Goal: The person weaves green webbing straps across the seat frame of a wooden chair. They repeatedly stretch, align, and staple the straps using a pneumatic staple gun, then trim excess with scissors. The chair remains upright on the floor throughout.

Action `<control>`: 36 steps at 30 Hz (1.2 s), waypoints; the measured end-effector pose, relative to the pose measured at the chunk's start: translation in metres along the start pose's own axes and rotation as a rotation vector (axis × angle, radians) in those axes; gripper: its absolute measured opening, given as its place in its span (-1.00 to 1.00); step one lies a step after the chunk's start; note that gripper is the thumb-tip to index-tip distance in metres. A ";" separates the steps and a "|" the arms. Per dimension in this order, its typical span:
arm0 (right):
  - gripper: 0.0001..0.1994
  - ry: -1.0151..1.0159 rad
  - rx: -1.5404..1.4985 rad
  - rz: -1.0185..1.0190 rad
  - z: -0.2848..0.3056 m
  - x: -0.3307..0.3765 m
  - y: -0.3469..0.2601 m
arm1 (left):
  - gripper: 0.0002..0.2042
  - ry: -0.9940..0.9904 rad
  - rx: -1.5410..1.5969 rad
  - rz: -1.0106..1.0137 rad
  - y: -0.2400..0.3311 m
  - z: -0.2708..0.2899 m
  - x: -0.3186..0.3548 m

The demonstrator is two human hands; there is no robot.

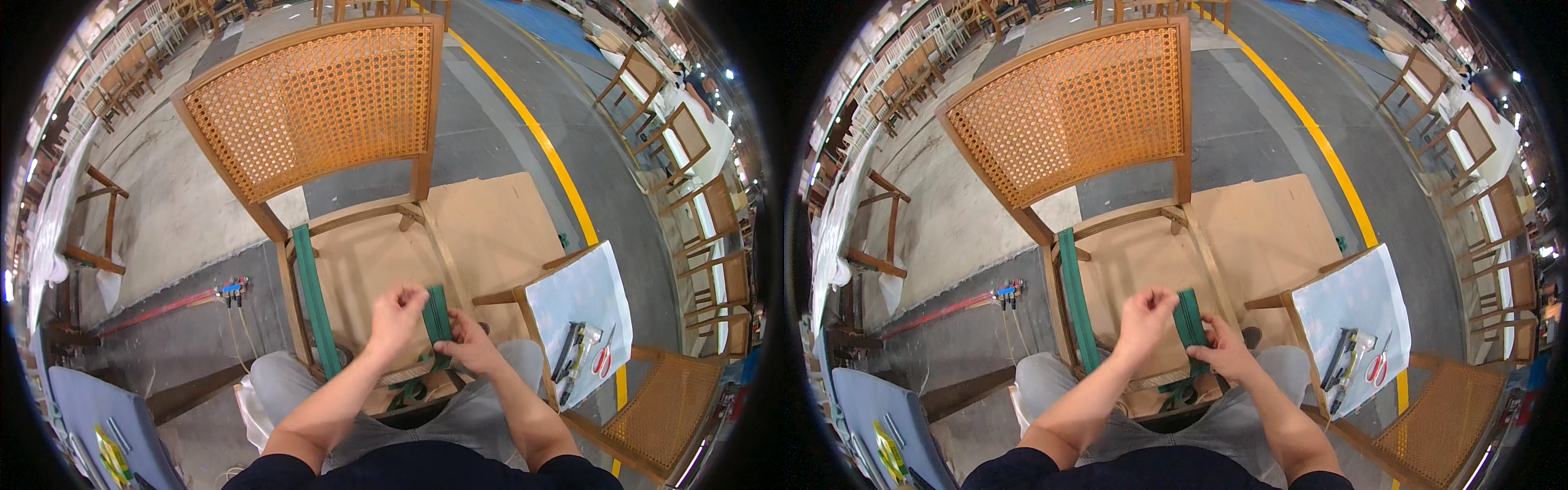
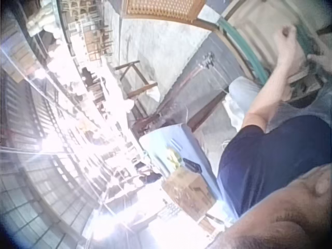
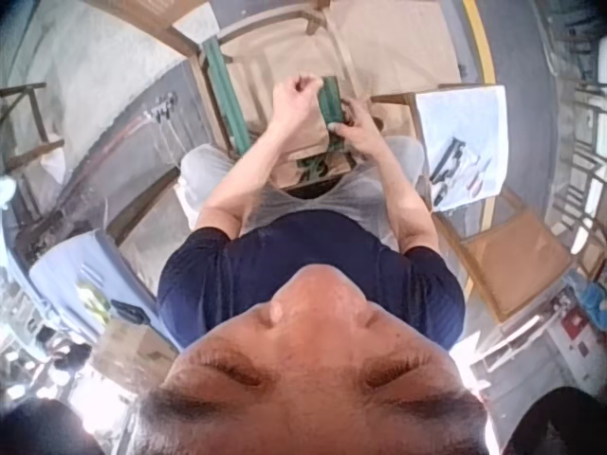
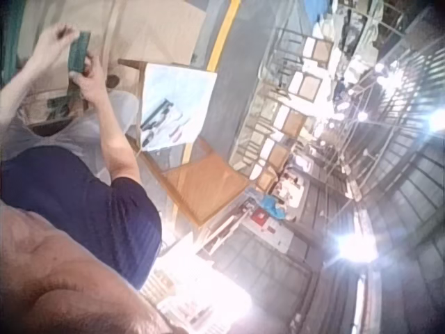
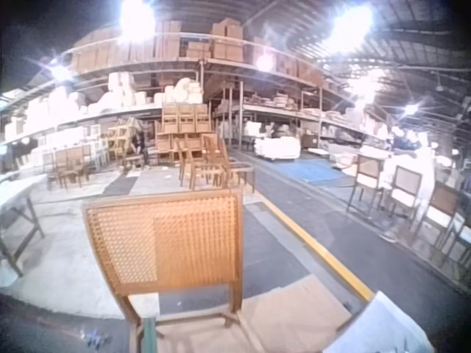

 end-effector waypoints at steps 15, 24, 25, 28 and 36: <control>-0.40 0.395 0.201 0.028 0.046 -0.075 0.028 | -0.86 0.467 -0.630 0.003 -0.043 0.021 -0.281; -0.67 1.133 0.498 0.009 0.200 0.082 0.009 | -0.83 0.245 -0.570 -0.063 -0.067 0.034 -0.299; -0.65 1.281 0.538 -0.014 0.226 0.107 0.013 | -0.83 0.240 -0.542 -0.115 -0.062 0.030 -0.300; -0.57 1.506 1.004 -0.163 0.283 0.169 0.030 | -0.83 0.175 -0.505 -0.017 -0.057 0.026 -0.311; -0.59 1.405 0.822 -0.566 0.334 0.181 0.073 | -0.77 0.212 -0.753 0.075 -0.022 0.019 -0.301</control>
Point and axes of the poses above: each hand's wrist, its own x-axis away from the middle knuckle, its own z-axis out of the back of the hand, y = z × x, the point moved 3 cm from there along -x, towards the middle knuckle, and after that the axes turned 4 degrees about -x, right-handed, at the moved point
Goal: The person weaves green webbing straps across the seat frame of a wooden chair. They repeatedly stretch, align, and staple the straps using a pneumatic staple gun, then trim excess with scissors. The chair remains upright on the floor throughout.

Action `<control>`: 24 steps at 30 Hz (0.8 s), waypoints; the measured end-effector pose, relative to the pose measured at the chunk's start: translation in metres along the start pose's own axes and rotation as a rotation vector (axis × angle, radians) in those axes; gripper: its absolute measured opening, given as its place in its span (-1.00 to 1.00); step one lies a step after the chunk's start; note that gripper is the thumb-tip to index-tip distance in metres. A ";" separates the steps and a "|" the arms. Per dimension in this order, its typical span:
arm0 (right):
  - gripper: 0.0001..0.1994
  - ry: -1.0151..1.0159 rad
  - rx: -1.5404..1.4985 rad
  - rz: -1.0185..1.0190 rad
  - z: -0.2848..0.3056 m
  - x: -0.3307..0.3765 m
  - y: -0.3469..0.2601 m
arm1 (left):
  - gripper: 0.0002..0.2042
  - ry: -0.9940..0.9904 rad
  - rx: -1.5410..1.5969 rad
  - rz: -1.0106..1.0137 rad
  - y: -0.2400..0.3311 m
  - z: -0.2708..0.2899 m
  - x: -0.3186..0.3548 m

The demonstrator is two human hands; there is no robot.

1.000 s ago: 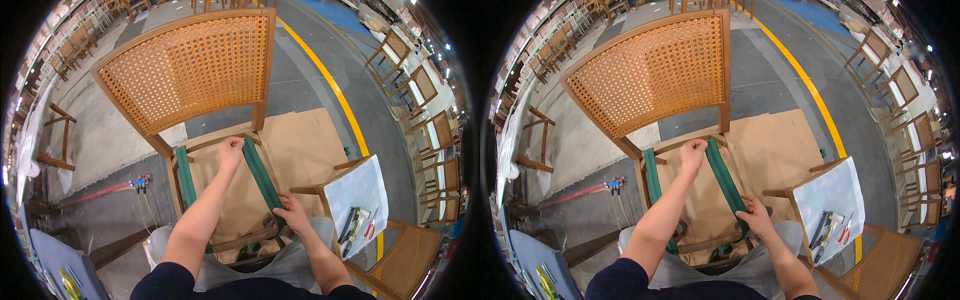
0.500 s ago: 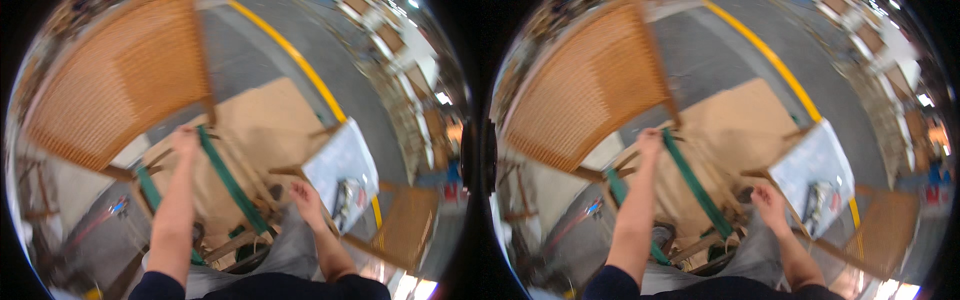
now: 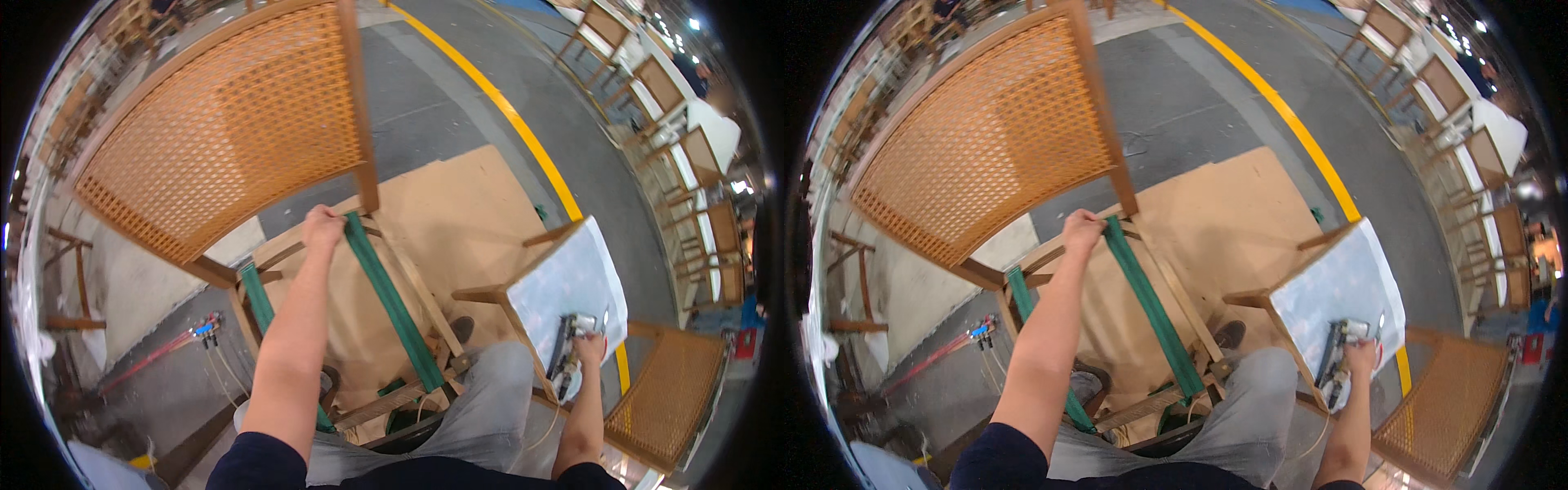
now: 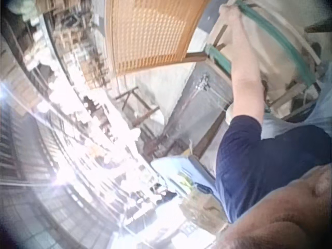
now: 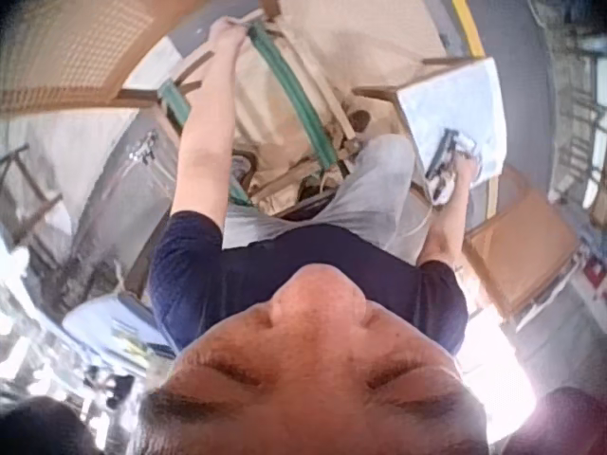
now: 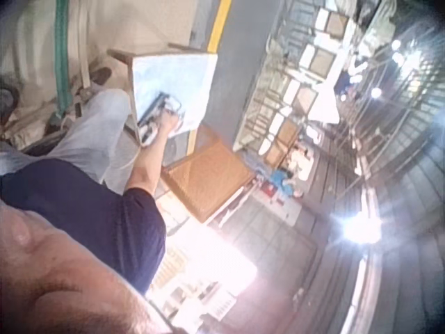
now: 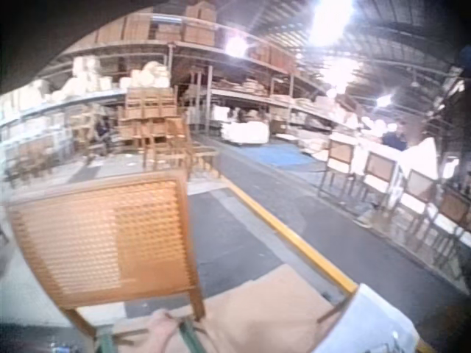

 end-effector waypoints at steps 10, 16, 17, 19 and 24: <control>-0.53 -0.183 -0.693 0.160 0.023 0.049 -0.071 | -0.88 0.317 0.080 -0.087 -0.032 -0.004 0.033; -0.72 -0.417 -0.734 0.265 0.061 0.095 -0.187 | -0.78 0.461 0.008 -0.329 -0.034 -0.020 0.056; -0.76 -0.451 -0.838 0.266 0.055 0.113 -0.219 | -0.73 0.475 -0.050 -0.359 -0.043 -0.020 0.058; -0.74 -0.659 -0.856 0.316 0.052 0.145 -0.273 | -0.65 0.489 -0.127 -0.425 -0.046 -0.023 0.061; -0.75 -0.925 -0.823 0.555 -0.001 0.216 -0.393 | -0.47 0.457 -0.200 -0.467 -0.048 -0.021 0.069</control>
Point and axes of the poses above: each hand's wrist, its own x-axis away from the middle knuckle, its own z-axis out of the back of the hand, y = z × x, the point moved 3 cm from there along -x, towards the middle knuckle, and after that the axes turned 4 degrees about -x, right-handed, at the moved point
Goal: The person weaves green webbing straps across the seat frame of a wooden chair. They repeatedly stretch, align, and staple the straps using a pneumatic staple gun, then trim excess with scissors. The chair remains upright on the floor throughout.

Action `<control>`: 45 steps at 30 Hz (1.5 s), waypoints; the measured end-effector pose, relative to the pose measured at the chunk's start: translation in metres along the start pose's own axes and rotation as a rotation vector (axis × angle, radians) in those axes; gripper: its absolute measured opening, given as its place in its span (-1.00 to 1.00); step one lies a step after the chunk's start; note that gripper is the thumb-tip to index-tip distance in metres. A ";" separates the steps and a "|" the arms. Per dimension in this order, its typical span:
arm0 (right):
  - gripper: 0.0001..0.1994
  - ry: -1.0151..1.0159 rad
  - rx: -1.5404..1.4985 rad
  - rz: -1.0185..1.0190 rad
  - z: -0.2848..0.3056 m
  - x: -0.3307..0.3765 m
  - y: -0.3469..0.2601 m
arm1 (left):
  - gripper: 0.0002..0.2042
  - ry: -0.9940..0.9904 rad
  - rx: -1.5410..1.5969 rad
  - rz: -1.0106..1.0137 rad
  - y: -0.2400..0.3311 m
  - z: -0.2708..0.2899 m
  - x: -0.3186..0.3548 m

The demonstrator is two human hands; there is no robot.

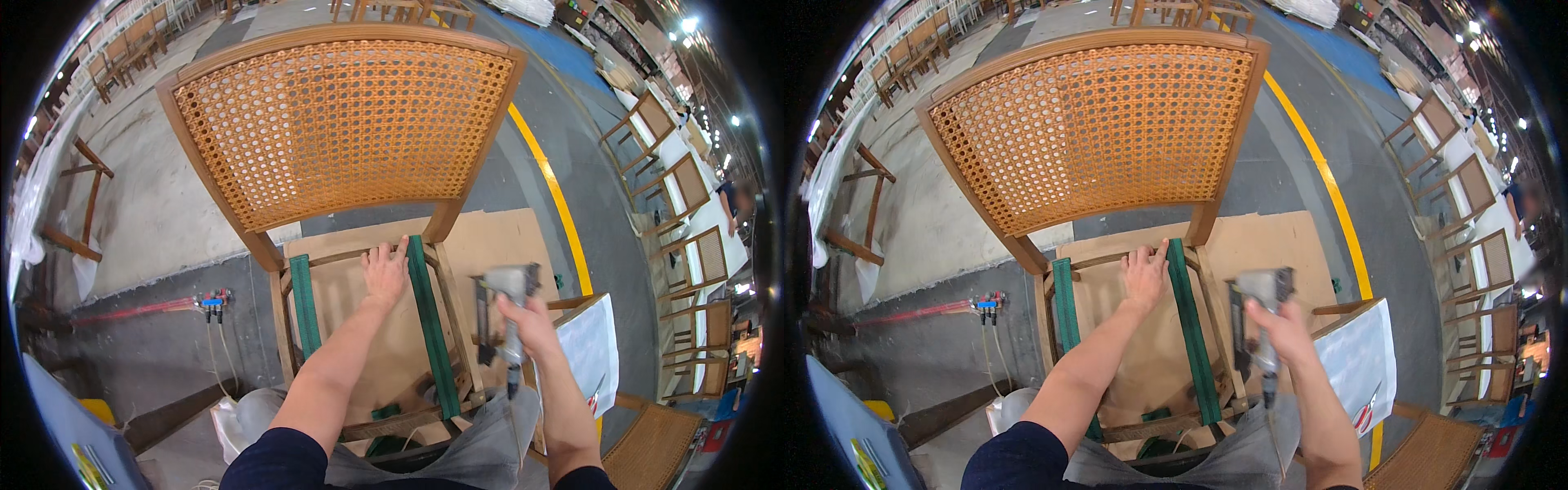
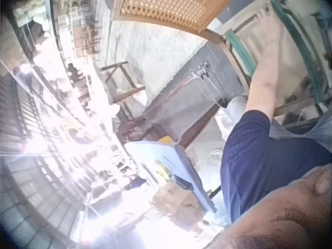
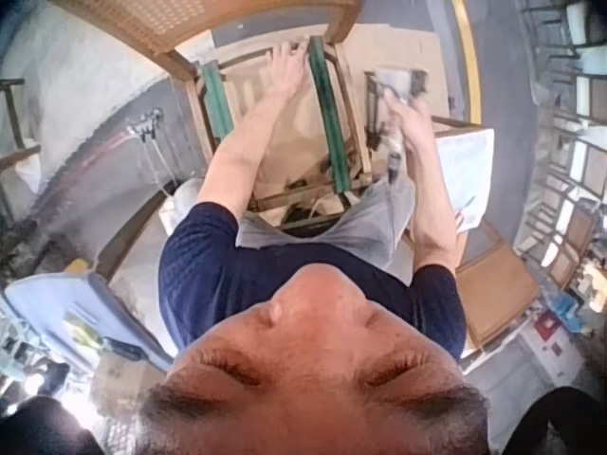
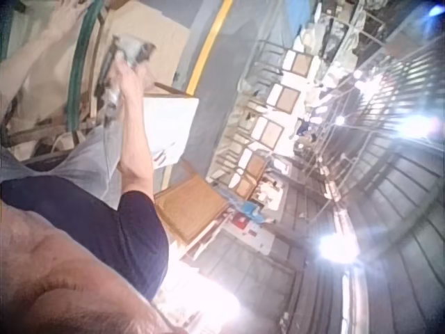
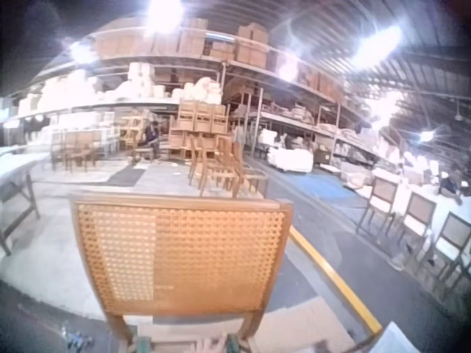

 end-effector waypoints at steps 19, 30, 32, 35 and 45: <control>-0.64 -0.002 0.224 -0.006 -0.141 -0.128 0.024 | -0.44 0.019 0.106 0.013 -0.011 0.008 0.006; -0.71 0.002 0.235 0.013 -0.145 -0.129 0.032 | -0.43 -0.031 0.128 0.040 -0.009 0.012 0.007; -0.72 -0.026 0.207 0.045 -0.147 -0.127 0.030 | -0.45 0.019 0.128 0.062 -0.008 0.014 0.010; -0.78 0.011 0.192 0.016 -0.137 -0.123 0.027 | -0.51 0.070 0.347 0.182 0.003 0.010 0.017; -0.75 -0.042 0.130 0.014 -0.146 -0.129 0.027 | -0.84 -0.421 1.131 0.761 -0.007 -0.043 0.013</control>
Point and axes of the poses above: each hand's wrist, its own x-axis away from the middle knuckle, its own z-axis out of the back of the hand, y = z × x, the point moved 3 cm from there along -x, towards the middle knuckle, and after that the axes turned 4 degrees about -x, right-handed, at the moved point
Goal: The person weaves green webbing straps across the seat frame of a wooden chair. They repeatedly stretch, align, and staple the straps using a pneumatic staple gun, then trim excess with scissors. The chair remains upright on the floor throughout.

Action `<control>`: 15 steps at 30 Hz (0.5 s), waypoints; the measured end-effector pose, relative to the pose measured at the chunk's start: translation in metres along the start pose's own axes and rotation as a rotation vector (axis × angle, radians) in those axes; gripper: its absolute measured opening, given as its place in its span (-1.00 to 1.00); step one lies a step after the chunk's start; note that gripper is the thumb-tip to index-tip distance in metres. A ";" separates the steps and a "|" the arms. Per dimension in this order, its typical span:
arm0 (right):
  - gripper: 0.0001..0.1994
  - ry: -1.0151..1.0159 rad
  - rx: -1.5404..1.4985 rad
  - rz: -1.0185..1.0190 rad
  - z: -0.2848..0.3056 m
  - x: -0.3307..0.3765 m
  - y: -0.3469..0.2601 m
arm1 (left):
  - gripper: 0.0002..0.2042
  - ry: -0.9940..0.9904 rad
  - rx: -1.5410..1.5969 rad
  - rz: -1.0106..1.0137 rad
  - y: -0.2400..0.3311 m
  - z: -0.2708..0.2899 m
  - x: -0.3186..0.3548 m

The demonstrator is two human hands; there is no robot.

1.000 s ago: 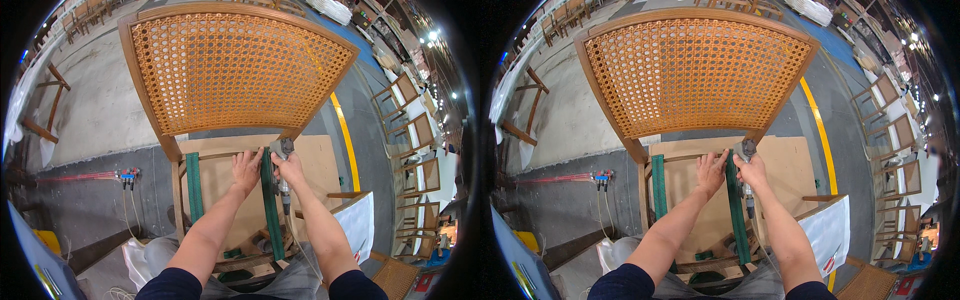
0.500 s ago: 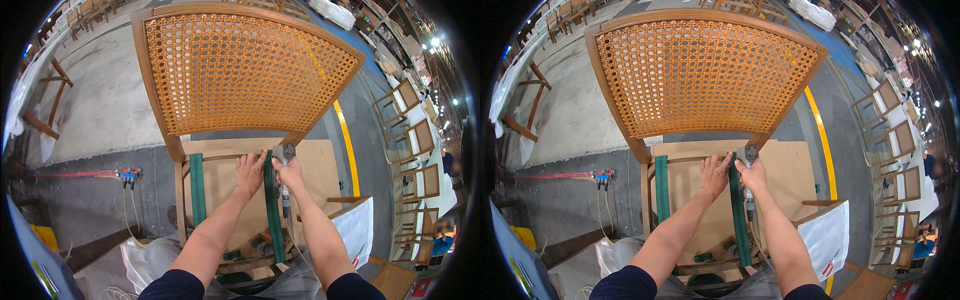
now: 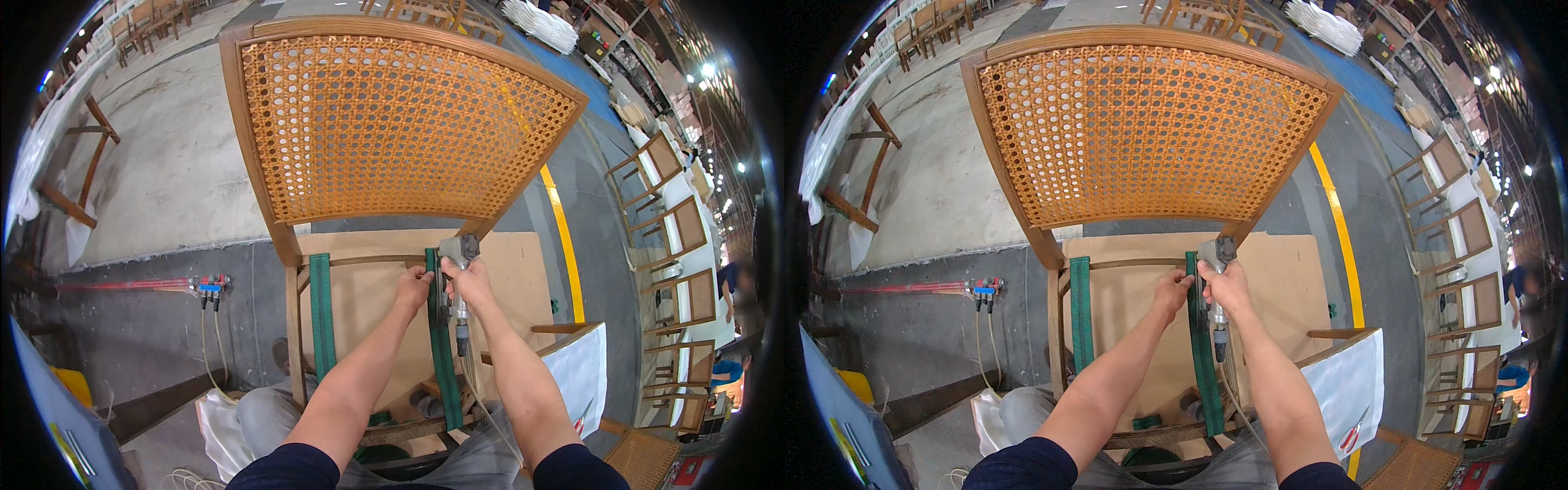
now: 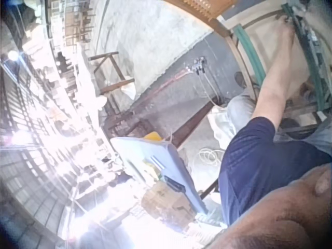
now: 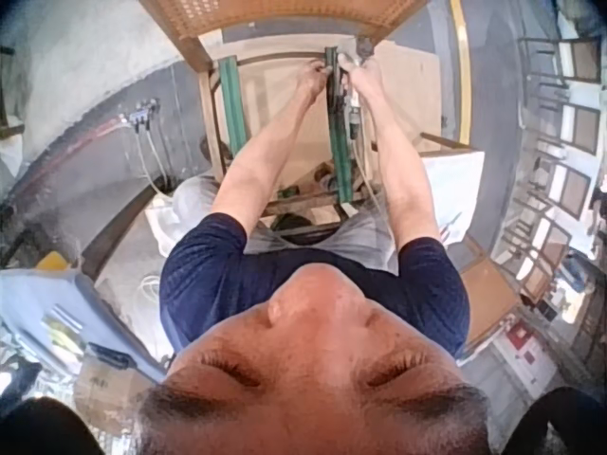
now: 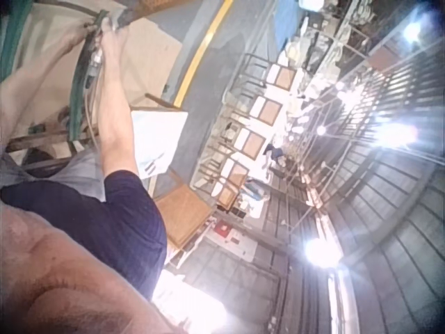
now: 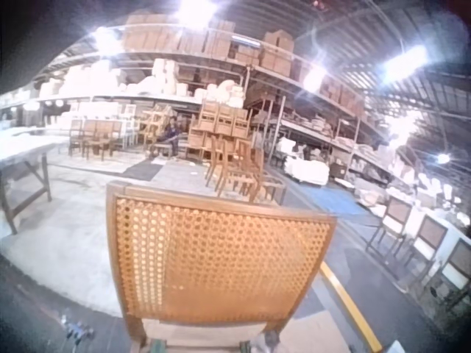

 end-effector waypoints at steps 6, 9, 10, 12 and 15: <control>-0.74 -0.007 -0.003 0.002 -0.001 0.000 0.002 | -0.87 -0.004 0.002 -0.006 0.001 0.002 0.003; -0.73 -0.046 -0.014 -0.001 -0.005 0.001 0.000 | -0.87 0.026 0.018 0.029 -0.001 0.002 0.004; -0.72 -0.052 -0.012 -0.004 -0.009 0.002 -0.001 | -0.88 0.038 -0.011 0.012 -0.002 0.005 0.003; -0.73 -0.053 -0.003 -0.009 -0.012 0.002 -0.001 | -0.88 0.048 -0.065 -0.023 -0.003 0.007 0.000; -0.74 -0.043 0.012 -0.013 -0.008 -0.001 0.001 | -0.89 0.032 -0.069 -0.010 -0.003 0.004 -0.003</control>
Point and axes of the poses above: each hand's wrist, its own x-axis away from the middle knuckle, its own z-axis out of the back of the hand, y = z × x, the point moved 3 cm from there along -x, towards the middle knuckle, and after that the axes turned 4 degrees about -x, right-handed, at the moved point
